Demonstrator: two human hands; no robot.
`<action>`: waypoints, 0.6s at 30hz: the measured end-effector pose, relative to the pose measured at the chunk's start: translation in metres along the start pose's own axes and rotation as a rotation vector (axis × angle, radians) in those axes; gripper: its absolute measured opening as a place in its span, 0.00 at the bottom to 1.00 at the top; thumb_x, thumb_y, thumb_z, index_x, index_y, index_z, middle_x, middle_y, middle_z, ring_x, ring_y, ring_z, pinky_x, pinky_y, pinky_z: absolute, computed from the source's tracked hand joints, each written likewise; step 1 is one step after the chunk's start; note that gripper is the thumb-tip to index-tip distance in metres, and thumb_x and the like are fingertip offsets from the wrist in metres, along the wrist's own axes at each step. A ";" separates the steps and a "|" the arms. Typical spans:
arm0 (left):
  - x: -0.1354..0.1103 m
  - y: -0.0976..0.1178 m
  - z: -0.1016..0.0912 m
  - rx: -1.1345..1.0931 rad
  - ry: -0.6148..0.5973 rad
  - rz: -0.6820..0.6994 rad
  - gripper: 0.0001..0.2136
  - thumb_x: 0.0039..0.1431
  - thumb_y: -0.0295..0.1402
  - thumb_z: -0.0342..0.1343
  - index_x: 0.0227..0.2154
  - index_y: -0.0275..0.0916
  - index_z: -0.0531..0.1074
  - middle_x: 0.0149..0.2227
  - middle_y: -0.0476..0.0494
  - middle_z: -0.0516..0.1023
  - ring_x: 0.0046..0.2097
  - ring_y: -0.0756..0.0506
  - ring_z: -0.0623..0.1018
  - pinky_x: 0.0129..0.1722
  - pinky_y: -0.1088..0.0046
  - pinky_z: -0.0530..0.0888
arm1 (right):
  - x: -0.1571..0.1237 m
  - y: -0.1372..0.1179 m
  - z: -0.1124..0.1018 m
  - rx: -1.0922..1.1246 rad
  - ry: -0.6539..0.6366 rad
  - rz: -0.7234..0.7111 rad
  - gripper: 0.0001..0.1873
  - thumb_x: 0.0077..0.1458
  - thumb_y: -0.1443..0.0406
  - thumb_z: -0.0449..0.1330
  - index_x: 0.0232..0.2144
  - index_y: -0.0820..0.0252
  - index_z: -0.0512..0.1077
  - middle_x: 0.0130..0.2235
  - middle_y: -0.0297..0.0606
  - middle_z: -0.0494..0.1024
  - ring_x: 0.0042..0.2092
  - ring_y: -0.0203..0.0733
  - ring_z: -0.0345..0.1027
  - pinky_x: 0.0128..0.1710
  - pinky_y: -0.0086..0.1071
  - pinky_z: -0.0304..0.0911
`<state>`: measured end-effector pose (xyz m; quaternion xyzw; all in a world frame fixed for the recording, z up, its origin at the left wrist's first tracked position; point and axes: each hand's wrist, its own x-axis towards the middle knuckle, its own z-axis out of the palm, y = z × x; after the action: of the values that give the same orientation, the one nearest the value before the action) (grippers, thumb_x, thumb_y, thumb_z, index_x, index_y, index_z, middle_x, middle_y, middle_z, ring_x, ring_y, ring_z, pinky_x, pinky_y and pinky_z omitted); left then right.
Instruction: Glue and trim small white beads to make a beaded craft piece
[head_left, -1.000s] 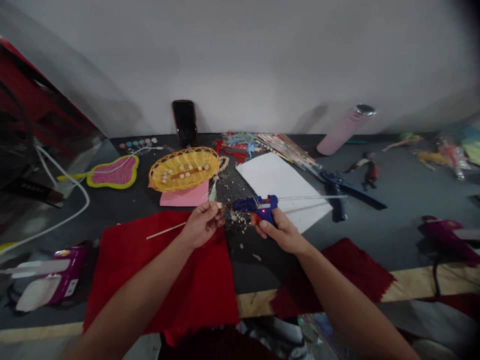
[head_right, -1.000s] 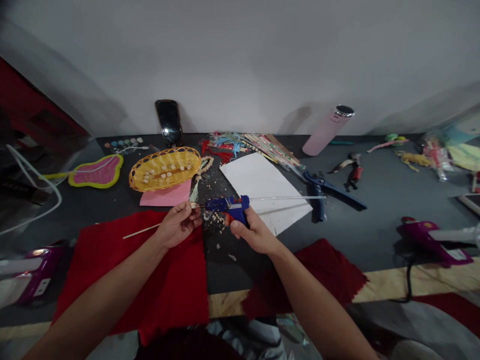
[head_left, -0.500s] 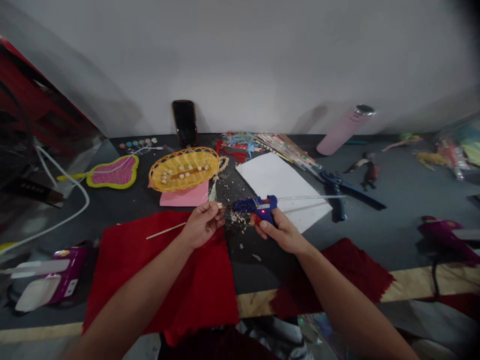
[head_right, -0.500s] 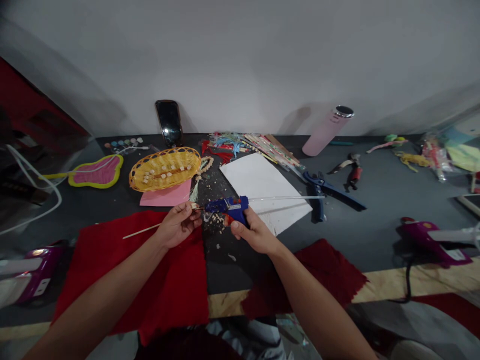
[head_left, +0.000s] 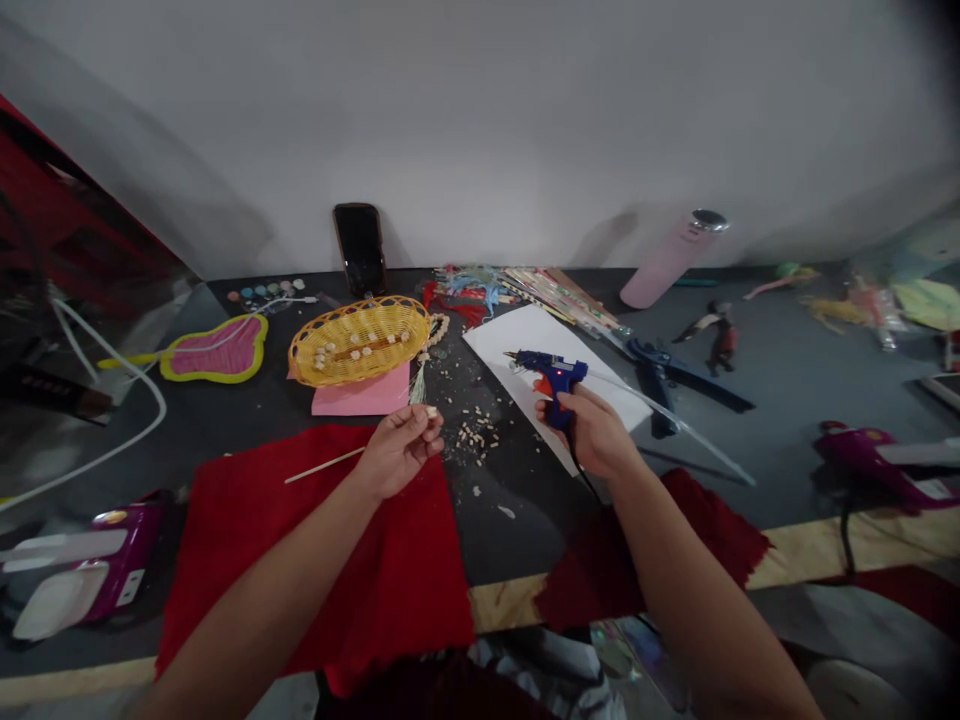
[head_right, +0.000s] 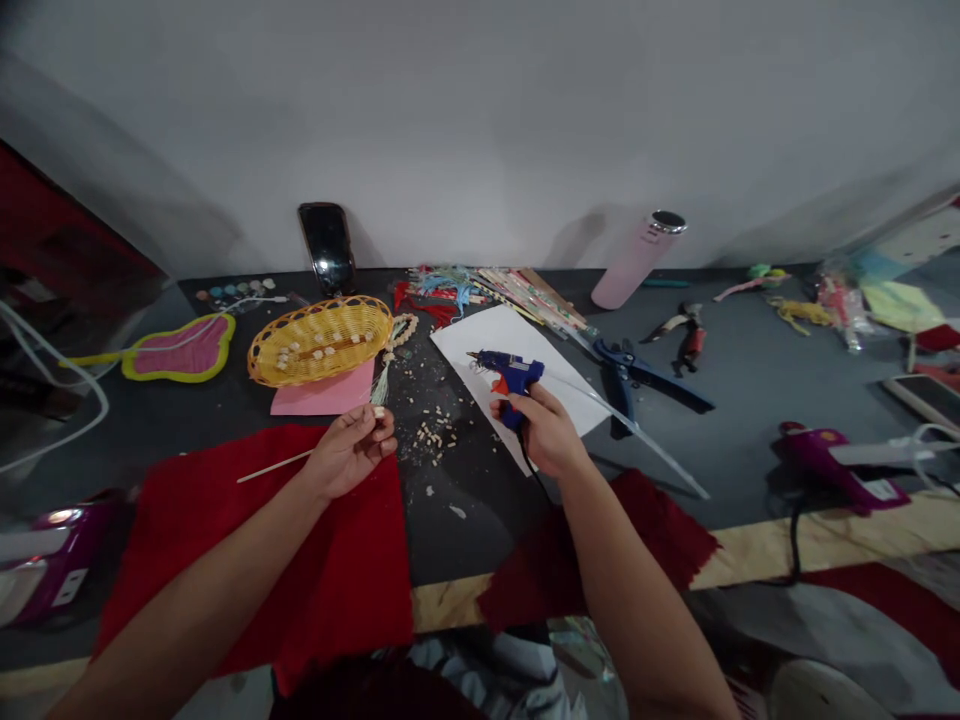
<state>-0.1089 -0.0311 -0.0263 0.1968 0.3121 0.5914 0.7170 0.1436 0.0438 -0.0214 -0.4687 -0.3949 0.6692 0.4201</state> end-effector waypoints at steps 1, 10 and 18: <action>0.000 0.000 0.000 0.002 -0.004 0.000 0.04 0.52 0.29 0.58 0.26 0.33 0.72 0.31 0.46 0.70 0.27 0.55 0.64 0.27 0.77 0.65 | 0.002 0.000 -0.003 -0.061 -0.008 -0.038 0.17 0.46 0.59 0.62 0.38 0.58 0.65 0.32 0.36 0.75 0.33 0.39 0.71 0.27 0.29 0.66; 0.000 -0.002 -0.002 0.034 -0.021 -0.005 0.04 0.51 0.29 0.59 0.27 0.33 0.72 0.29 0.47 0.68 0.27 0.55 0.64 0.28 0.76 0.65 | 0.004 -0.008 -0.022 -1.176 0.303 -0.328 0.19 0.54 0.52 0.53 0.37 0.61 0.70 0.31 0.41 0.76 0.32 0.44 0.70 0.31 0.33 0.60; -0.005 -0.011 0.001 0.014 -0.051 -0.068 0.04 0.50 0.28 0.60 0.28 0.33 0.72 0.29 0.45 0.71 0.27 0.55 0.65 0.29 0.76 0.65 | -0.021 -0.006 0.025 -1.231 -0.163 -0.808 0.11 0.59 0.61 0.50 0.38 0.53 0.72 0.35 0.41 0.73 0.37 0.43 0.68 0.35 0.34 0.63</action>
<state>-0.1007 -0.0378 -0.0315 0.2060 0.3043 0.5592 0.7432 0.1255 0.0228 -0.0034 -0.3865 -0.8703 0.1525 0.2643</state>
